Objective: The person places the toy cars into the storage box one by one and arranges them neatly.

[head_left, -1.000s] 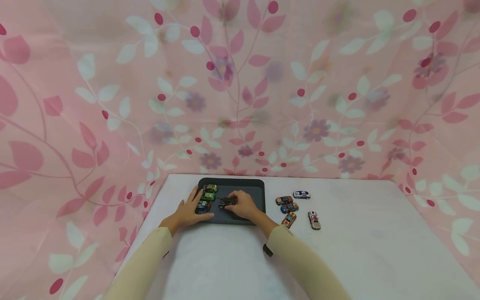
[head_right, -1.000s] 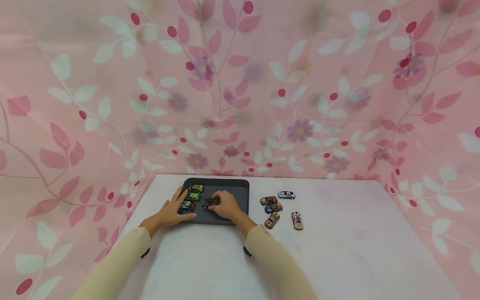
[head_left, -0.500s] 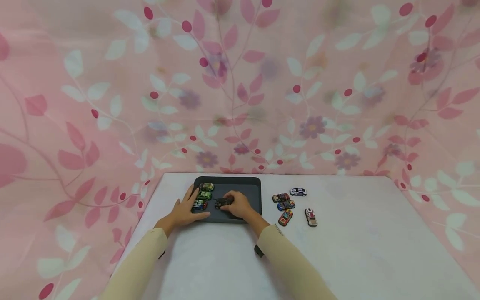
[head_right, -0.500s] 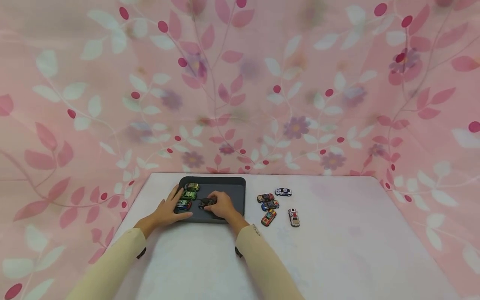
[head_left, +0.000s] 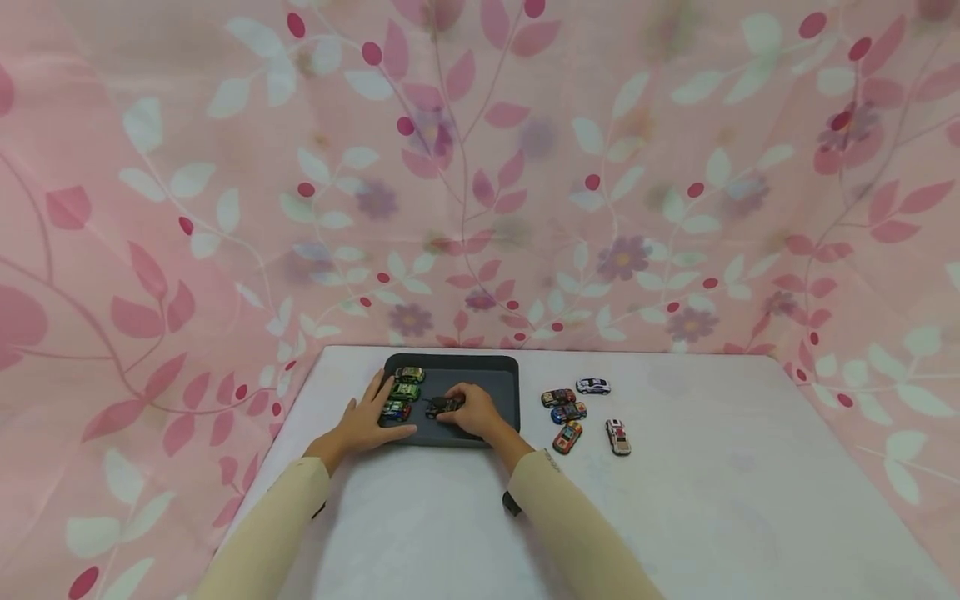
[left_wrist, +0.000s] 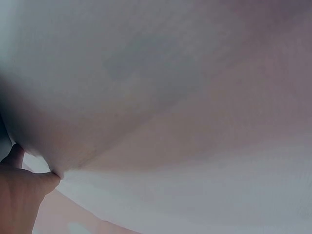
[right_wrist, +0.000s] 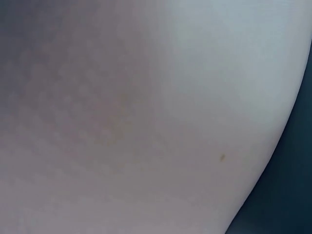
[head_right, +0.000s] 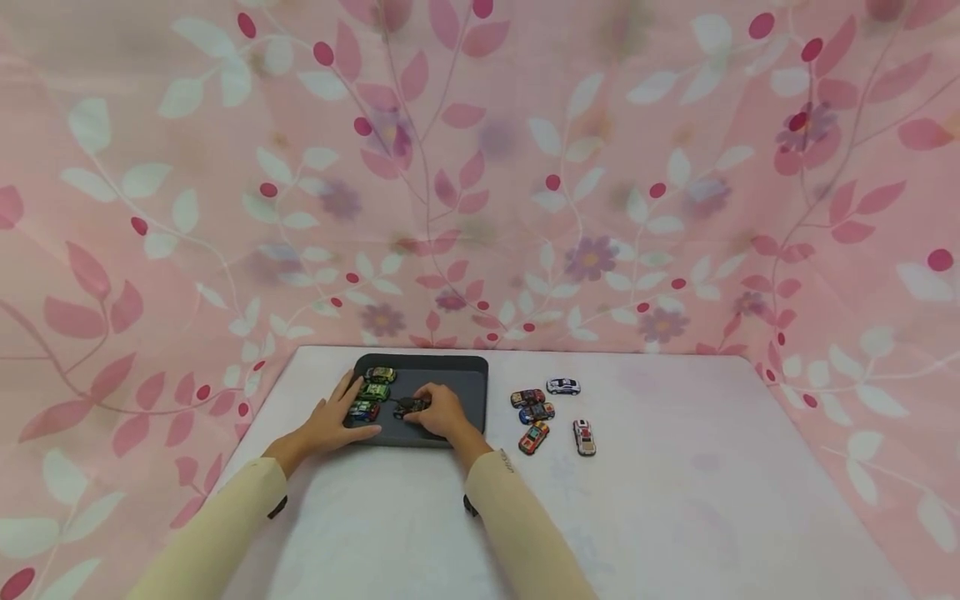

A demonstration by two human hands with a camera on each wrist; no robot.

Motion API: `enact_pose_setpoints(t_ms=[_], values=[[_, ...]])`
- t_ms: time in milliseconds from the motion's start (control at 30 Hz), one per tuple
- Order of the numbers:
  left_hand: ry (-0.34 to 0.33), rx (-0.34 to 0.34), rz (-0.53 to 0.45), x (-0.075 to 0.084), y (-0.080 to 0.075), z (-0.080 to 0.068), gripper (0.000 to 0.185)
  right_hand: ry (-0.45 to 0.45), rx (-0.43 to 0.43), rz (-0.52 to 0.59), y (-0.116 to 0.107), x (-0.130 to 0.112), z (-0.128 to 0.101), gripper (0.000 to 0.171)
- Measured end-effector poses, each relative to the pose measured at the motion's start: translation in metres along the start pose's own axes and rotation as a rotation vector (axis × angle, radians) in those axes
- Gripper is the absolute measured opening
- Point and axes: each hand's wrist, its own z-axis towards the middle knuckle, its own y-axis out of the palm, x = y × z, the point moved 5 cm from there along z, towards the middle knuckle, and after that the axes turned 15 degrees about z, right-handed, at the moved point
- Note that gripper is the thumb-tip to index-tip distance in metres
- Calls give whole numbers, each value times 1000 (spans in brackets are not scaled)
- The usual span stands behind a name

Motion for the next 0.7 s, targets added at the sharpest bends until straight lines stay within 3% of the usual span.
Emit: enact_pose_setpoints(t_ms=[233,700], values=[[0,4,1,-1,1,-1,116,14,-4,86,0,0,-1,36],[31,23,-16,3,-2,-1,116,11,2,103,-1,-1,-2,36]])
